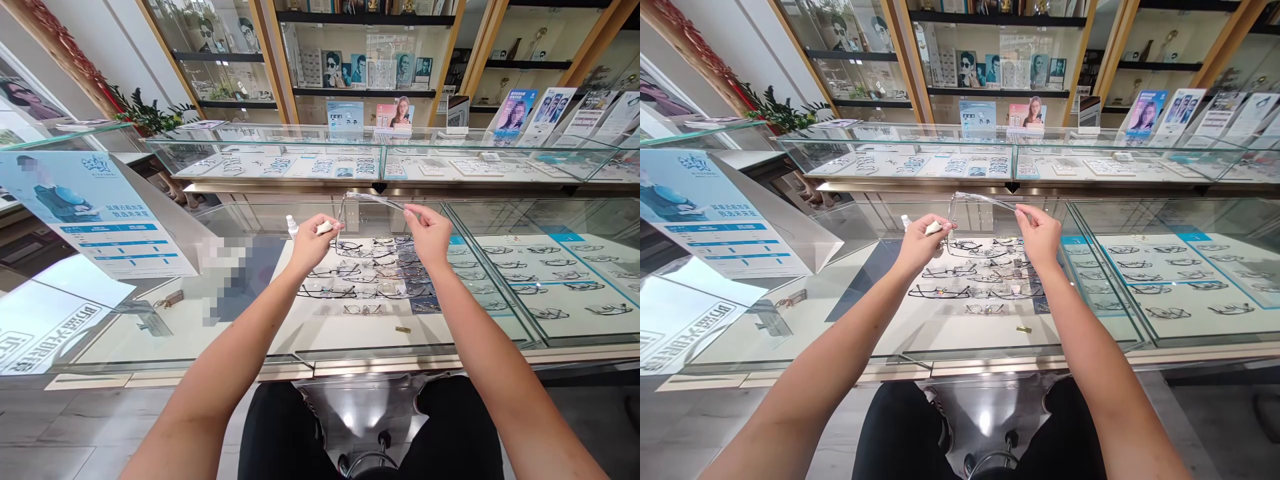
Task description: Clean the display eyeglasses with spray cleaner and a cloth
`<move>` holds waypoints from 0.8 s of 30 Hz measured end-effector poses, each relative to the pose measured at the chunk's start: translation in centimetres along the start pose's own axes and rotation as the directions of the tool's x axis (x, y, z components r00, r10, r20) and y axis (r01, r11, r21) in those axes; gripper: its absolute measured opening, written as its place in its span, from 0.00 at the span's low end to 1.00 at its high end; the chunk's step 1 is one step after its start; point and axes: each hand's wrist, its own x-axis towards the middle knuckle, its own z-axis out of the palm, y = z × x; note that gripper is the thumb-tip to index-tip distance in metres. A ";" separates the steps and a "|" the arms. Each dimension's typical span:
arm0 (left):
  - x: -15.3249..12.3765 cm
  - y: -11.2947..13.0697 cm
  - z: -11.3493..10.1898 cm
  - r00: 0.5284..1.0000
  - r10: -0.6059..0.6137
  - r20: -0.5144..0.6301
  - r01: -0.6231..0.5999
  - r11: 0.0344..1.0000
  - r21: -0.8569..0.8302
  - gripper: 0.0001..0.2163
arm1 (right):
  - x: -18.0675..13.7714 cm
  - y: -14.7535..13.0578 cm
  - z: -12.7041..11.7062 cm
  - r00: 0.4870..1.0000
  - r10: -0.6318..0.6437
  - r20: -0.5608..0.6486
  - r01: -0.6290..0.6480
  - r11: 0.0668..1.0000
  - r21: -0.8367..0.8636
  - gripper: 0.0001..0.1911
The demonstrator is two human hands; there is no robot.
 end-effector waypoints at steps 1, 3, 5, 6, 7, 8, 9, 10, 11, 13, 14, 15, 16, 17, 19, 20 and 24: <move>0.0 0.0 0.0 1.000 0.000 -0.001 0.000 1.000 -0.002 0.12 | 0.0 -0.1 -0.1 1.000 -0.002 -0.001 0.002 1.000 -0.005 0.16; -0.1 0.2 0.1 1.000 0.003 -0.007 -0.003 1.000 -0.003 0.12 | -0.2 -0.4 -0.2 1.000 -0.009 -0.026 0.009 1.000 -0.023 0.18; -0.2 0.3 0.3 1.000 -0.004 -0.013 0.003 1.000 -0.009 0.13 | -0.8 -1.2 -0.2 0.997 -0.024 -0.068 0.021 0.999 -0.047 0.19; -0.4 0.4 0.4 1.000 -0.013 -0.012 0.013 1.000 -0.018 0.13 | -1.2 -1.7 0.0 0.997 -0.035 -0.074 0.030 0.998 -0.058 0.18; -0.5 0.5 0.6 1.000 -0.025 -0.009 0.025 0.999 -0.031 0.14 | -1.6 -2.3 0.1 0.997 -0.045 -0.061 0.041 0.997 -0.062 0.16; -0.7 0.6 0.8 0.999 -0.040 0.000 0.040 0.998 -0.046 0.15 | -2.2 -2.8 0.4 0.998 -0.054 -0.020 0.053 0.997 -0.059 0.14; -1.0 0.7 1.1 0.998 -0.054 0.013 0.055 0.997 -0.061 0.16 | -2.7 -3.3 0.8 0.997 -0.059 0.046 0.061 0.997 -0.051 0.14; -1.3 0.8 1.3 0.997 -0.064 0.031 0.067 0.995 -0.074 0.16 | -3.2 -3.6 1.2 0.990 -0.059 0.131 0.066 0.997 -0.045 0.13; -1.6 1.0 1.6 0.996 -0.072 0.051 0.076 0.994 -0.084 0.16 | -3.8 -3.9 1.7 0.974 -0.060 0.219 0.071 0.997 -0.042 0.14; -2.3 1.2 2.1 0.993 -0.080 0.090 0.089 0.991 -0.099 0.17 | -4.7 -4.0 2.6 0.929 -0.072 0.363 0.095 0.994 -0.045 0.15; -2.6 1.3 2.3 0.991 -0.081 0.106 0.092 0.990 -0.104 0.17 | -5.0 -4.0 3.1 0.910 -0.085 0.406 0.113 0.992 -0.046 0.17; -2.8 1.5 2.5 0.990 -0.076 0.116 0.089 0.990 -0.109 0.17 | -5.3 -3.9 3.4 0.897 -0.104 0.430 0.134 0.990 -0.040 0.19; -3.0 1.6 2.7 0.990 -0.069 0.124 0.083 0.990 -0.112 0.17 | -5.5 -3.7 3.7 0.887 -0.127 0.443 0.155 0.987 -0.028 0.21; -3.2 1.6 2.8 0.990 -0.059 0.131 0.074 0.991 -0.114 0.16 | -5.6 -3.6 3.8 0.879 -0.150 0.452 0.173 0.985 -0.012 0.22; -3.3 1.7 2.9 0.990 -0.036 0.138 0.054 0.991 -0.122 0.16 | -5.8 -3.4 4.0 0.868 -0.188 0.460 0.200 0.980 0.022 0.22; -3.4 1.7 2.9 0.990 -0.031 0.140 0.049 0.990 -0.129 0.16 | -5.9 -3.4 4.1 0.863 -0.204 0.461 0.210 0.977 0.039 0.22; -3.4 1.7 2.9 0.986 -0.054 0.158 0.077 0.988 -0.137 0.16 | -6.0 -3.4 4.1 0.849 -0.236 0.473 0.221 0.971 0.089 0.12</move>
